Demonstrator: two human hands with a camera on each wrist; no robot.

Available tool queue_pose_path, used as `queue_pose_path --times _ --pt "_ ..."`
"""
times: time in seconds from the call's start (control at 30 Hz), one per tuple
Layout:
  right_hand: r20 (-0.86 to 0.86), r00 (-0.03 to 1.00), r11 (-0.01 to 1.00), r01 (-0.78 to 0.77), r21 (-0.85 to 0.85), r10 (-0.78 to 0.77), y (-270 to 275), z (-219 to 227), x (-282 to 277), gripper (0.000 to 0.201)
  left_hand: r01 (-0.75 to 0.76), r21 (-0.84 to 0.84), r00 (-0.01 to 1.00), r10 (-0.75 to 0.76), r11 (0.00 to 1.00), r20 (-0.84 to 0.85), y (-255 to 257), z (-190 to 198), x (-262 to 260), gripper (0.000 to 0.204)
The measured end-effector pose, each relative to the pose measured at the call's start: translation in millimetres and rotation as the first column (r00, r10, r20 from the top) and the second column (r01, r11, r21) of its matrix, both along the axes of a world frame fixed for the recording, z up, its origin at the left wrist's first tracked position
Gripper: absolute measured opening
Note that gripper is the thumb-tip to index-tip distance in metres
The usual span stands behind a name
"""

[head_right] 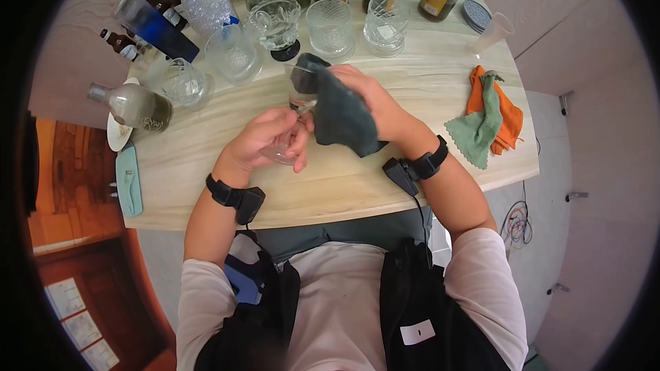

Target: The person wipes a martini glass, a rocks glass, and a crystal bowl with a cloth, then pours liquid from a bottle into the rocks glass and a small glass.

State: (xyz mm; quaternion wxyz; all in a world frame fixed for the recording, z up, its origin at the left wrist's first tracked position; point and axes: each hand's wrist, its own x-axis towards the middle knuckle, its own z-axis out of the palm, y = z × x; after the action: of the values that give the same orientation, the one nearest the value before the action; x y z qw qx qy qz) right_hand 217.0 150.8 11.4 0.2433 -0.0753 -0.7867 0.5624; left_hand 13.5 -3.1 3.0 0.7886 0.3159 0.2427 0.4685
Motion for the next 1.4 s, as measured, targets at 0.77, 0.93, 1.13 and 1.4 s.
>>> queue_pose_path --times 0.77,0.93,1.13,1.4 --pt "-0.061 0.995 0.944 -0.091 -0.317 0.075 -8.8 2.4 -2.6 0.02 -0.06 -0.089 0.997 0.064 0.994 0.048 -2.3 3.1 14.5 0.038" --pt "-0.122 0.991 0.966 -0.079 -0.246 0.05 -5.8 -2.5 -4.0 0.018 -0.157 -0.024 0.977 0.152 0.987 -0.149 -2.0 4.4 18.0 0.038" --pt "-0.149 0.989 0.991 0.0 0.137 0.02 -3.4 -3.5 -10.3 0.021 -0.256 0.232 0.654 0.345 0.938 -0.673 -4.1 12.7 24.7 0.038" --pt "-0.162 0.986 0.993 -0.021 0.117 0.04 -5.0 -3.8 -8.6 0.024 -0.186 0.03 0.929 0.186 0.982 -0.32 -3.7 15.2 21.0 0.042"
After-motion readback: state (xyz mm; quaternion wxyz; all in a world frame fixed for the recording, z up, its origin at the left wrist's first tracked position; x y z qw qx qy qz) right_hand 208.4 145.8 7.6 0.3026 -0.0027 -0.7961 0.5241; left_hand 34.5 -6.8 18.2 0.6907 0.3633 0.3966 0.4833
